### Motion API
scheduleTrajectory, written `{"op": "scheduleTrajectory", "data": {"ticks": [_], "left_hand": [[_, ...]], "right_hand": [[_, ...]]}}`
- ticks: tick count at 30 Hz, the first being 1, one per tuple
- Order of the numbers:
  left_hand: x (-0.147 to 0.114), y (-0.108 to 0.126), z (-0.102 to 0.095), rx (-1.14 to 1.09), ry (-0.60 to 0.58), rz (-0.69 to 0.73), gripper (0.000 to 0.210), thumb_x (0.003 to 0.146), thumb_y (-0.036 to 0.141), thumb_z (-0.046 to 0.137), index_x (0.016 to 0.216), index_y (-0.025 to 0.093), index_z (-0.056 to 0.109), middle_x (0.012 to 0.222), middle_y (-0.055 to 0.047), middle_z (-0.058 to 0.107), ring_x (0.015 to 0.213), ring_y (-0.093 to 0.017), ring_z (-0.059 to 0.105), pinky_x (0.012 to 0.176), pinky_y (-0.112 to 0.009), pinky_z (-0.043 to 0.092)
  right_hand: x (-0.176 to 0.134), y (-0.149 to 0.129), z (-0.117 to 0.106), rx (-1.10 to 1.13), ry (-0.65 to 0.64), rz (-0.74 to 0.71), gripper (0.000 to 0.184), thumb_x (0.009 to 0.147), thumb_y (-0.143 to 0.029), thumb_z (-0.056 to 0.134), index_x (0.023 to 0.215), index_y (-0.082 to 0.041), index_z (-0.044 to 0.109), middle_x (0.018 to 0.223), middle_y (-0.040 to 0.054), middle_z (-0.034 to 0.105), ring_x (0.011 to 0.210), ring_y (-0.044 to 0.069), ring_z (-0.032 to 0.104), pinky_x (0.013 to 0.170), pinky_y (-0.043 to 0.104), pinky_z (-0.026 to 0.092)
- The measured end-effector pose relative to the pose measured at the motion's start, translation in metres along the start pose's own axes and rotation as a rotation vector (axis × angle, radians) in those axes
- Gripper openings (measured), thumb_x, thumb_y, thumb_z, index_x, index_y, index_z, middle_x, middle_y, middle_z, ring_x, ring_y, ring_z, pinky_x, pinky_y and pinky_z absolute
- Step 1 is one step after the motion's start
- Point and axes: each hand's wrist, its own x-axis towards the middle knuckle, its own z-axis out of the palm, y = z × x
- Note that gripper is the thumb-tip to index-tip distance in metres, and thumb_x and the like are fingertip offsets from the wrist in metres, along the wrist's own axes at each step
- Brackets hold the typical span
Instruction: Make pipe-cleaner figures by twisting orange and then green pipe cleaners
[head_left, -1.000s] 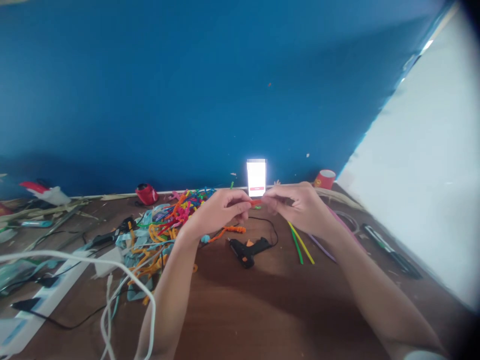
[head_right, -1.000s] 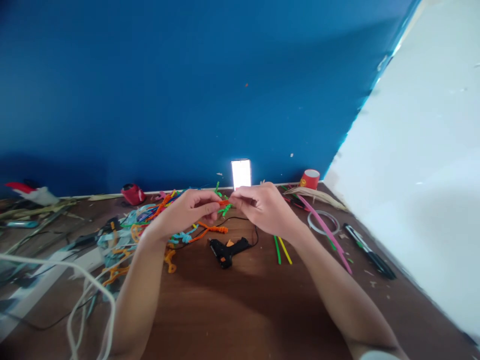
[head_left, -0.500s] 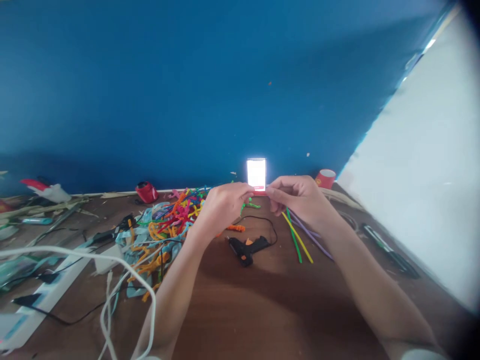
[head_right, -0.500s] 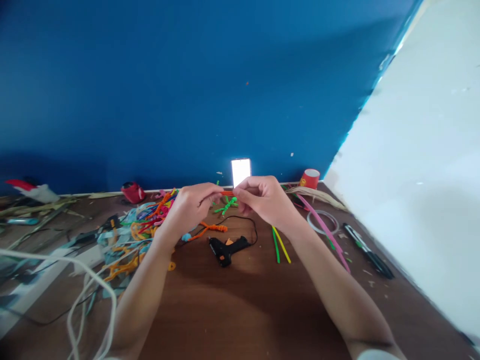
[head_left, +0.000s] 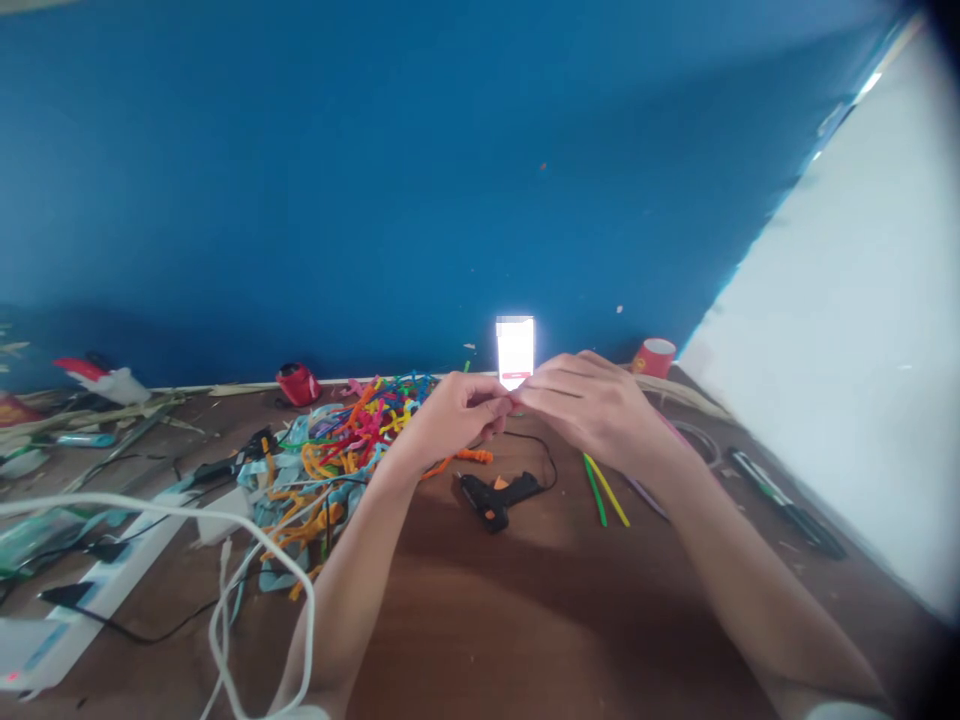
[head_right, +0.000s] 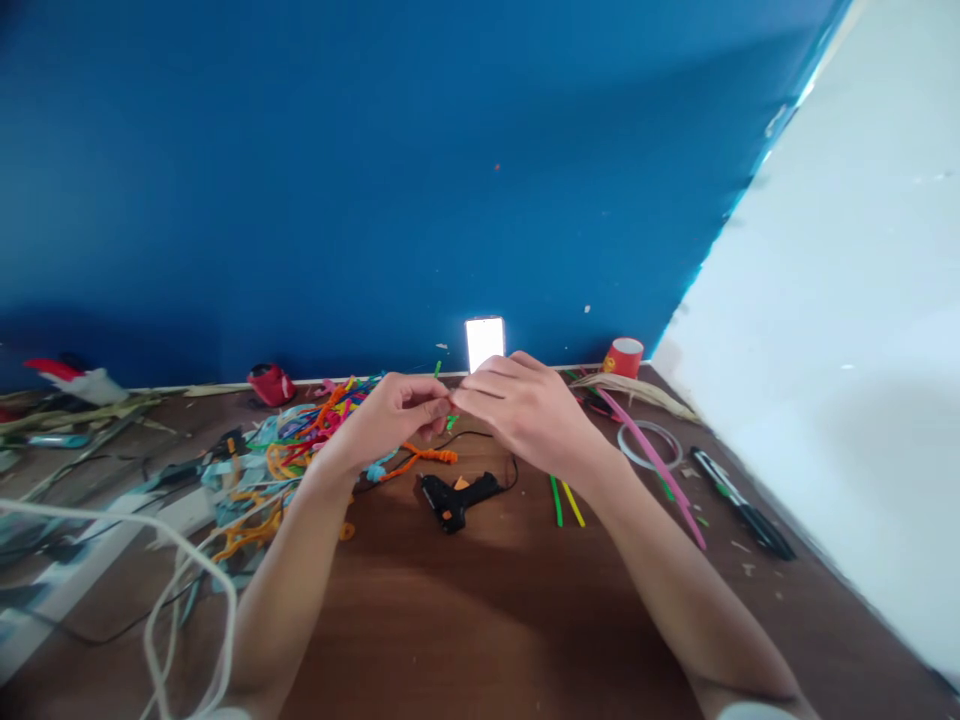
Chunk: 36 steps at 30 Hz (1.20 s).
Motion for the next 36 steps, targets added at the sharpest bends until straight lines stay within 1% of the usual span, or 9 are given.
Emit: {"op": "scheduleTrajectory", "data": {"ticks": [3, 7, 10, 13, 19, 25, 29, 33, 36], "left_hand": [[0.000, -0.002, 0.000, 0.015, -0.035, -0.023, 0.022, 0.090, 0.027, 0.056, 0.073, 0.015, 0.061, 0.064, 0.002, 0.057, 0.055, -0.007, 0.051, 0.053, -0.019, 0.038], [0.000, -0.002, -0.001, 0.010, -0.070, -0.038, 0.023, 0.090, 0.030, 0.055, 0.074, 0.015, 0.061, 0.063, 0.002, 0.056, 0.054, -0.007, 0.049, 0.053, -0.020, 0.038], [-0.001, 0.000, -0.003, 0.001, -0.092, -0.043, 0.022, 0.090, 0.032, 0.056, 0.078, 0.015, 0.063, 0.066, 0.002, 0.058, 0.056, -0.008, 0.050, 0.053, -0.020, 0.039], [-0.001, 0.002, -0.004, 0.063, -0.101, -0.025, 0.023, 0.091, 0.033, 0.057, 0.078, 0.015, 0.064, 0.069, 0.000, 0.062, 0.058, -0.008, 0.052, 0.055, -0.021, 0.040], [-0.008, 0.008, -0.008, 0.198, -0.127, 0.025, 0.027, 0.096, 0.034, 0.050, 0.083, 0.016, 0.065, 0.072, 0.000, 0.065, 0.063, -0.010, 0.056, 0.060, -0.022, 0.042], [-0.015, 0.018, -0.013, 0.490, -0.091, 0.074, 0.029, 0.096, 0.023, 0.045, 0.071, 0.017, 0.060, 0.068, 0.001, 0.064, 0.064, -0.010, 0.055, 0.063, -0.022, 0.038], [-0.014, 0.014, -0.014, 0.534, -0.035, 0.087, 0.029, 0.095, 0.026, 0.049, 0.071, 0.018, 0.064, 0.066, 0.001, 0.065, 0.063, -0.011, 0.056, 0.061, -0.023, 0.036], [-0.014, 0.012, -0.013, 0.569, 0.030, 0.102, 0.026, 0.094, 0.027, 0.053, 0.075, 0.019, 0.070, 0.070, 0.001, 0.069, 0.064, -0.012, 0.056, 0.060, -0.023, 0.035], [-0.017, 0.014, -0.013, 0.621, 0.079, 0.123, 0.022, 0.093, 0.026, 0.056, 0.080, 0.021, 0.073, 0.075, 0.001, 0.071, 0.064, -0.012, 0.055, 0.061, -0.024, 0.033]], "right_hand": [[0.001, -0.003, -0.002, -0.103, -0.077, -0.043, 0.019, 0.099, -0.013, 0.050, 0.093, -0.015, 0.068, 0.090, 0.0065, 0.074, 0.084, 0.019, 0.063, 0.075, 0.032, 0.043], [0.001, -0.004, -0.003, -0.119, -0.143, -0.056, 0.021, 0.099, -0.011, 0.048, 0.091, -0.014, 0.067, 0.081, 0.0055, 0.068, 0.078, 0.019, 0.061, 0.077, 0.032, 0.043], [0.001, -0.005, -0.002, -0.124, -0.126, -0.071, 0.025, 0.099, -0.010, 0.046, 0.082, -0.014, 0.064, 0.074, 0.0045, 0.063, 0.072, 0.017, 0.056, 0.075, 0.031, 0.042], [0.001, -0.004, 0.001, -0.106, -0.085, -0.076, 0.026, 0.098, -0.009, 0.046, 0.077, -0.014, 0.062, 0.072, 0.0037, 0.060, 0.070, 0.017, 0.054, 0.072, 0.031, 0.042], [-0.002, -0.003, 0.005, -0.042, -0.072, -0.052, 0.023, 0.097, -0.008, 0.046, 0.082, -0.014, 0.062, 0.077, 0.0057, 0.064, 0.075, 0.019, 0.057, 0.072, 0.031, 0.043], [-0.004, -0.001, 0.009, -0.039, -0.090, -0.022, 0.022, 0.091, -0.003, 0.045, 0.082, -0.015, 0.060, 0.080, 0.0074, 0.066, 0.076, 0.019, 0.058, 0.074, 0.031, 0.043], [-0.004, 0.002, 0.009, -0.003, -0.131, 0.014, 0.021, 0.092, -0.004, 0.046, 0.084, -0.016, 0.061, 0.081, 0.0076, 0.067, 0.079, 0.020, 0.059, 0.073, 0.031, 0.042], [-0.004, 0.005, 0.009, 0.042, -0.090, 0.031, 0.019, 0.093, -0.006, 0.047, 0.083, -0.015, 0.061, 0.078, 0.0063, 0.065, 0.074, 0.019, 0.055, 0.070, 0.031, 0.041], [-0.003, 0.007, 0.008, 0.069, -0.060, 0.024, 0.017, 0.093, -0.006, 0.049, 0.085, -0.015, 0.061, 0.079, 0.0061, 0.065, 0.075, 0.018, 0.054, 0.071, 0.030, 0.041]]}}
